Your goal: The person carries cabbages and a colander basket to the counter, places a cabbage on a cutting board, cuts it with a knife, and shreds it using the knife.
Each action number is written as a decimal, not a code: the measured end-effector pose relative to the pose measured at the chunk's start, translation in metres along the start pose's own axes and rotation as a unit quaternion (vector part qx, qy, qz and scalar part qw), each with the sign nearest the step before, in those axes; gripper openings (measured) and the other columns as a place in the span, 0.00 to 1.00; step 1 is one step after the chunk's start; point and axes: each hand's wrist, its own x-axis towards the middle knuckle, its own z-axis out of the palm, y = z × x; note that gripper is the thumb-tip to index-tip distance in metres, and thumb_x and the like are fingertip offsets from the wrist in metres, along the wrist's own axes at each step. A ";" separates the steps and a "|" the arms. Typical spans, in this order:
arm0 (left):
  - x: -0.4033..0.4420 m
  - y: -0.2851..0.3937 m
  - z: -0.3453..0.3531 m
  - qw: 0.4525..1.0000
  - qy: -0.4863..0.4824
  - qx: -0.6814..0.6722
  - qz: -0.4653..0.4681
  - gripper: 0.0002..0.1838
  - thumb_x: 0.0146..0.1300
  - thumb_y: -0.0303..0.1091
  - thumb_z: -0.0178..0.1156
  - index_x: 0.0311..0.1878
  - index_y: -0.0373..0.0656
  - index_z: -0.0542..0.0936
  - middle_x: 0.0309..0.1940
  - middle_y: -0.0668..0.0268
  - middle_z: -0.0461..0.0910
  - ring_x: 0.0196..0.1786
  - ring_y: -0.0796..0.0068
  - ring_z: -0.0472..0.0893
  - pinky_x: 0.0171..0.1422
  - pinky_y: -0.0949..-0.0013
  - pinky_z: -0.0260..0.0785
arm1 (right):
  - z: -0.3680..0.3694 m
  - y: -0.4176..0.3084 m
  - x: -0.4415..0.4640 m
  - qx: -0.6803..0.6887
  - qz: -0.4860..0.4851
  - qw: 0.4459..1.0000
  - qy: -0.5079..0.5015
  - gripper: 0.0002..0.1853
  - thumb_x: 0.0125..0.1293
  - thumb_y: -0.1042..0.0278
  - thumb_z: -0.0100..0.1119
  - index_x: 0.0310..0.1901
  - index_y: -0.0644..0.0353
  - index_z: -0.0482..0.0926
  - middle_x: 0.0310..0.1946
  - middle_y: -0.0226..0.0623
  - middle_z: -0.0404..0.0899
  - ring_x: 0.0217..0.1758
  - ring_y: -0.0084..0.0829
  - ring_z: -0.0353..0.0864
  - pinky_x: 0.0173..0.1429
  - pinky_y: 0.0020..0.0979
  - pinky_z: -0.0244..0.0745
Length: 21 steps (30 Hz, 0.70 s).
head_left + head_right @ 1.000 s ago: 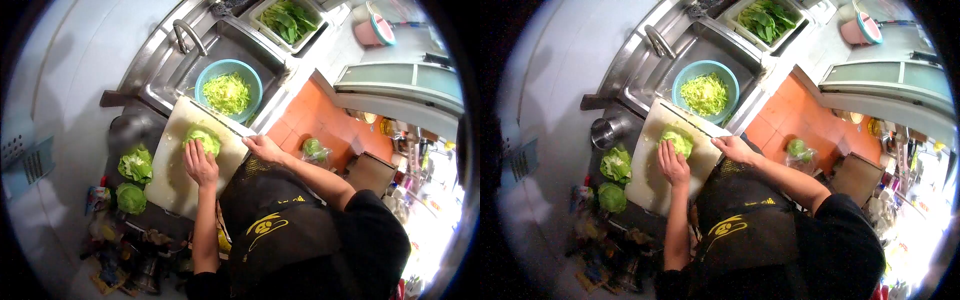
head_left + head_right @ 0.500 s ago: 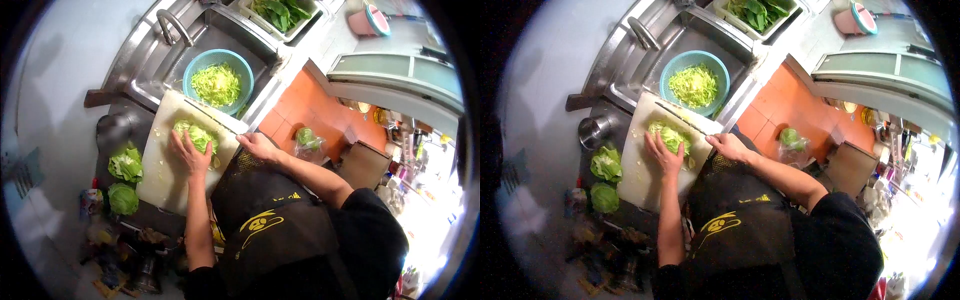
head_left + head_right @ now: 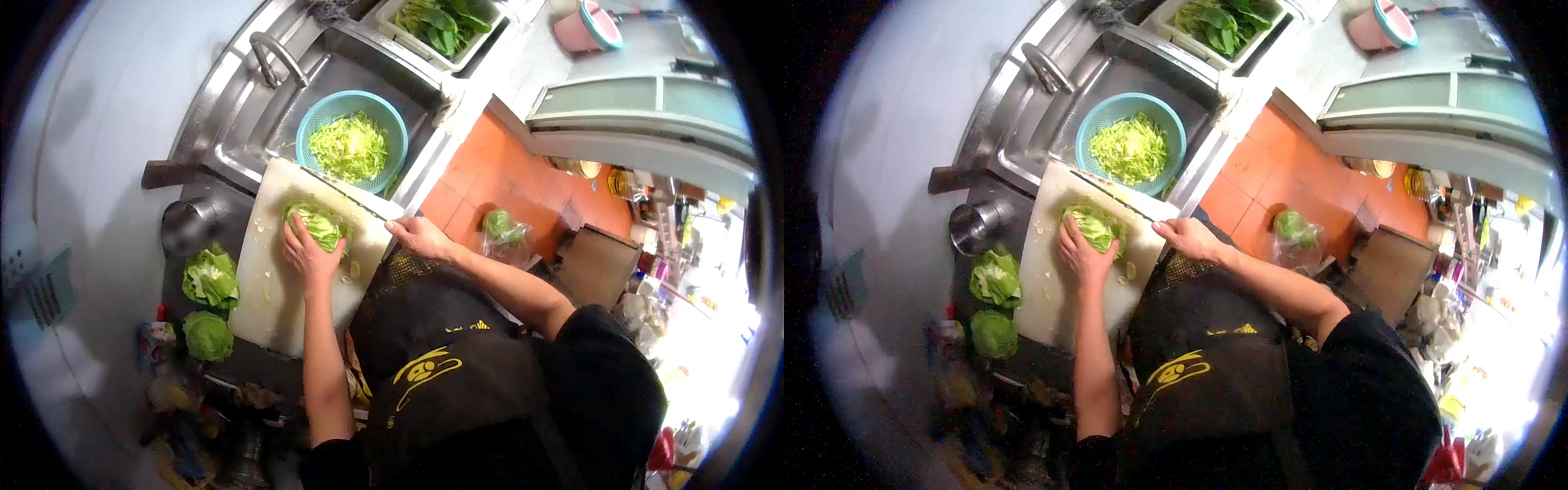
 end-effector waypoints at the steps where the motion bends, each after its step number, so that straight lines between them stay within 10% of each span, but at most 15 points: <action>1: -0.004 -0.004 0.002 1.000 0.000 0.003 0.003 0.68 0.45 0.59 0.80 0.83 0.47 0.49 0.78 0.44 0.54 0.76 0.40 0.61 0.77 0.38 0.55 | 0.002 0.003 -0.007 0.008 -0.002 1.000 0.016 0.34 0.79 0.36 0.46 0.41 0.67 0.82 0.27 0.50 0.80 0.33 0.42 0.80 0.45 0.45 0.74; 7: -0.004 -0.016 0.004 0.998 -0.004 -0.032 0.045 0.71 0.46 0.68 0.76 0.84 0.49 0.44 0.82 0.41 0.44 0.83 0.37 0.49 0.83 0.33 0.46 | -0.003 0.027 -0.042 0.078 -0.013 0.995 0.064 0.34 0.79 0.36 0.46 0.39 0.68 0.81 0.26 0.50 0.78 0.32 0.40 0.78 0.43 0.45 0.73; 21: 0.016 -0.030 0.017 0.997 -0.031 -0.055 0.047 0.64 0.48 0.54 0.81 0.82 0.44 0.52 0.77 0.44 0.57 0.78 0.41 0.60 0.81 0.46 0.56 | -0.061 0.098 -0.077 0.109 -0.118 0.980 0.116 0.37 0.76 0.32 0.46 0.39 0.65 0.85 0.32 0.57 0.83 0.39 0.51 0.85 0.49 0.46 0.78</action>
